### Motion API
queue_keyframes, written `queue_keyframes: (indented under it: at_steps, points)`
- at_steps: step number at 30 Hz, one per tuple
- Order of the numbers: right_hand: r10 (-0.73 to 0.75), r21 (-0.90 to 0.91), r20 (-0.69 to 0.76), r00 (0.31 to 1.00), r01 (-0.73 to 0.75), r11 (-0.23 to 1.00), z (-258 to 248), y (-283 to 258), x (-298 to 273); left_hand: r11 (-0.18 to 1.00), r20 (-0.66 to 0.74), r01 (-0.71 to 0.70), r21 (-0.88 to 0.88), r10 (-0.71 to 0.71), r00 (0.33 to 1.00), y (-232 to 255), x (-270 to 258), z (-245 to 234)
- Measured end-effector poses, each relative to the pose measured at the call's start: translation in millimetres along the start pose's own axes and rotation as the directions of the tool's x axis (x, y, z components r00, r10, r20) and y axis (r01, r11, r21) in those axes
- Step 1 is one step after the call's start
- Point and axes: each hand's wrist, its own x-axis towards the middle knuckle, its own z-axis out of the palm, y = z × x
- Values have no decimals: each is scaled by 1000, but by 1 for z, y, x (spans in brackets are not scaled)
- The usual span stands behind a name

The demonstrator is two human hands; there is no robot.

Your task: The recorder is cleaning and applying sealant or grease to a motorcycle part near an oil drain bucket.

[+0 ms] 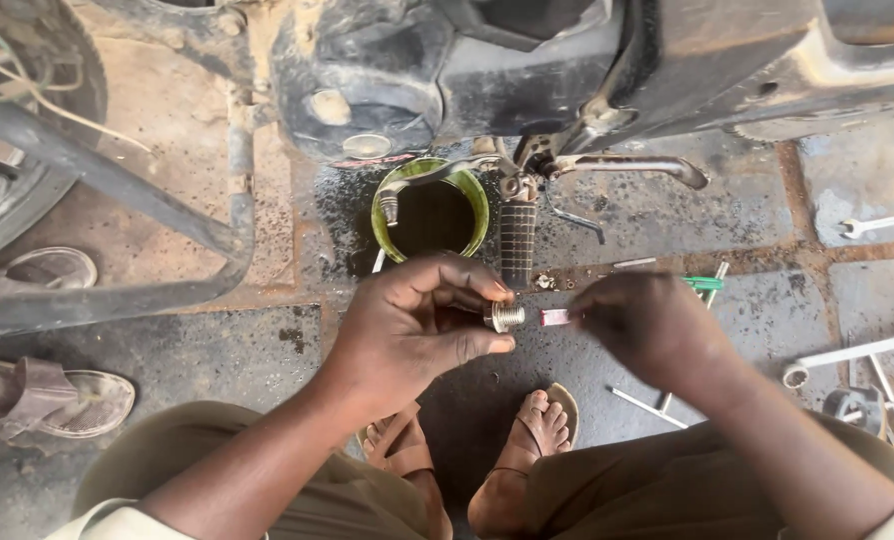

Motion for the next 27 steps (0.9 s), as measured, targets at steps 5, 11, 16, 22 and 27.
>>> queue_keyframes:
  at_steps: [5,11,16,22,27]
  points:
    - [220,331,61,974,-228,916,-5,-1,-6,997,-36,17,81,-14,999,2,0,7]
    - [244,700,76,967,-226,677,12,-81,-11,710,-15,-227,667,317,948,-6,2,12]
    - [-411,16,-176,894,420,907,1,-75,2,918,-130,198,344,-163,978,-11,2,5]
    - [-122,42,-149,981,129,991,-12,-13,-14,938,-50,277,-208,-293,955,0,7,9]
    - [322,493,64,945,-310,813,1,-52,-11,942,-113,301,-148,-319,941,-16,7,19]
